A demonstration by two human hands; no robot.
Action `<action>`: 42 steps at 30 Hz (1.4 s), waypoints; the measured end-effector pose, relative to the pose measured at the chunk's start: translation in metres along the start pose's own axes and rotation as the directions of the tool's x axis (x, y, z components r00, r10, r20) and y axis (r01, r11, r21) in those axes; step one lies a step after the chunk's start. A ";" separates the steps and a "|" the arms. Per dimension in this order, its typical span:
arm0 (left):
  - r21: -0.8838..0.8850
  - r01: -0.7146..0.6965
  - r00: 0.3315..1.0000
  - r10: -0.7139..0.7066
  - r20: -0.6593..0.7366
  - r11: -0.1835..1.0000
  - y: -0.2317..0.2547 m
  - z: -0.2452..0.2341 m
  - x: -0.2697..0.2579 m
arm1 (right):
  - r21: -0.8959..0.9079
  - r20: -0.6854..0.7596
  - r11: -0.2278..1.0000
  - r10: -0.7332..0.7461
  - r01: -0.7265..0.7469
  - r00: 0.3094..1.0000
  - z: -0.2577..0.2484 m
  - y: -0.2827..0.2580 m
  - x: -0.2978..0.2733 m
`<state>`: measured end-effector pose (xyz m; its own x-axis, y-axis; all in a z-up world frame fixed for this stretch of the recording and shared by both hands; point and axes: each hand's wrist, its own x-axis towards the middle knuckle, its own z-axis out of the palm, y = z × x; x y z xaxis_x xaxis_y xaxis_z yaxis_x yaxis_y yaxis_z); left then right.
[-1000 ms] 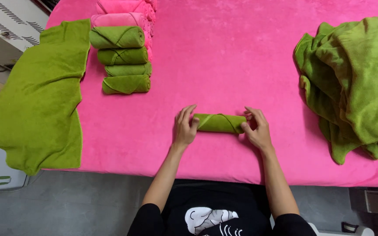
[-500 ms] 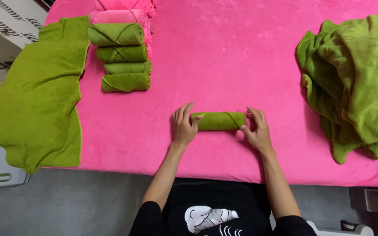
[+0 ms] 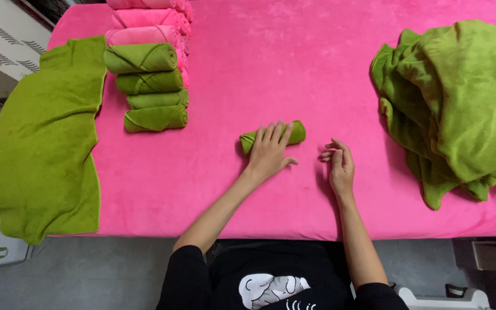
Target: Folding and rolling towels into decorative shapes on a massage table
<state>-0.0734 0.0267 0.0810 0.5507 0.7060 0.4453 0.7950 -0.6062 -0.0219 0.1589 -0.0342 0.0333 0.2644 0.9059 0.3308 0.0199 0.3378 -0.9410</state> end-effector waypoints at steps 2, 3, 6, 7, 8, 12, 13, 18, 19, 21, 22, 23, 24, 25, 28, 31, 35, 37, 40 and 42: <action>0.024 0.008 1.000 -0.009 0.027 1.000 -0.010 0.012 0.010 | 0.007 -0.007 1.000 0.004 -0.004 1.000 0.000 0.000 0.000; 0.049 0.019 0.998 -0.021 0.054 0.999 -0.015 0.018 0.016 | 0.015 -0.011 1.000 0.010 -0.010 1.000 0.001 -0.001 0.001; 0.118 0.080 0.989 -0.094 0.118 0.990 -0.029 0.041 0.032 | -0.003 -0.017 1.000 0.004 -0.004 1.000 0.004 -0.007 0.001; 0.119 0.083 0.988 -0.097 0.116 0.989 -0.037 0.047 0.037 | -0.003 -0.014 1.000 0.003 -0.003 1.000 0.004 -0.007 0.000; 0.002 0.111 0.977 -0.110 0.180 0.994 -0.045 0.053 0.041 | -0.031 -0.016 1.000 -0.003 0.003 1.000 0.003 -0.008 -0.001; -0.521 0.461 0.881 -0.302 0.363 0.718 -0.059 -0.060 0.051 | -0.034 -0.025 0.999 0.014 -0.015 1.000 0.001 -0.006 0.001; -0.516 0.461 0.882 -0.305 0.360 0.722 -0.074 -0.035 0.039 | -0.028 -0.023 1.000 0.011 -0.012 1.000 0.001 -0.009 0.001; -0.785 -0.040 0.712 -0.569 0.411 -0.618 -0.112 0.052 -0.029 | 0.027 -0.009 0.997 0.066 -0.066 0.998 0.000 0.014 0.009; -0.789 -0.040 0.707 -0.575 0.412 -0.613 -0.115 0.053 -0.032 | 0.032 -0.003 0.997 0.070 -0.070 0.998 0.011 0.012 0.014; -0.648 -0.157 0.585 -0.598 0.547 -0.746 -0.117 0.058 -0.042 | 0.313 0.043 0.935 0.165 -0.170 0.985 0.029 0.008 0.020; -0.648 -0.157 0.576 -0.602 0.553 -0.745 -0.116 0.045 -0.041 | 0.313 0.049 0.932 0.174 -0.181 0.984 0.038 0.014 0.025; -0.628 -0.208 0.546 -0.622 0.561 -0.750 -0.115 0.033 -0.037 | 0.422 0.093 0.874 0.222 -0.241 0.971 0.046 0.019 0.032; -0.608 -0.260 0.516 -0.640 0.570 -0.750 -0.114 0.021 -0.033 | 0.522 0.141 0.799 0.265 -0.299 0.954 0.054 0.024 0.039; -0.611 -0.261 0.512 -0.644 0.569 -0.748 -0.114 0.018 -0.034 | 0.523 0.146 0.797 0.266 -0.302 0.953 0.060 0.020 0.041; -0.562 -0.356 0.477 -0.662 0.578 -0.747 -0.112 0.012 -0.036 | 0.527 0.188 0.784 0.270 -0.329 0.944 0.069 0.017 0.043; -0.597 -0.375 0.445 -0.703 0.554 -0.709 -0.106 0.012 -0.034 | 0.538 0.193 0.777 0.265 -0.328 0.945 0.061 0.025 0.041; -0.704 -0.324 0.478 -0.752 0.454 -0.631 -0.102 0.017 -0.037 | 0.545 0.197 0.766 0.280 -0.342 0.940 0.056 0.028 0.043; -0.782 -0.292 0.508 -0.782 0.362 -0.551 -0.105 0.011 -0.044 | 0.539 0.210 0.769 0.273 -0.344 0.939 0.057 0.027 0.043; -0.972 0.198 0.624 -0.781 0.024 0.128 -0.111 -0.022 -0.051 | 0.540 0.203 0.772 0.268 -0.336 0.942 0.058 0.024 0.044; -0.826 0.025 0.760 -0.548 -0.350 0.562 -0.103 -0.052 -0.047 | 0.526 0.207 0.779 0.271 -0.340 0.940 0.057 0.024 0.042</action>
<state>-0.1947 0.0373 0.1087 -0.1059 0.7406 0.6636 0.2505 -0.6259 0.7385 0.1149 0.0263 0.0283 0.0543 0.9960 0.0711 -0.5821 0.0894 -0.8082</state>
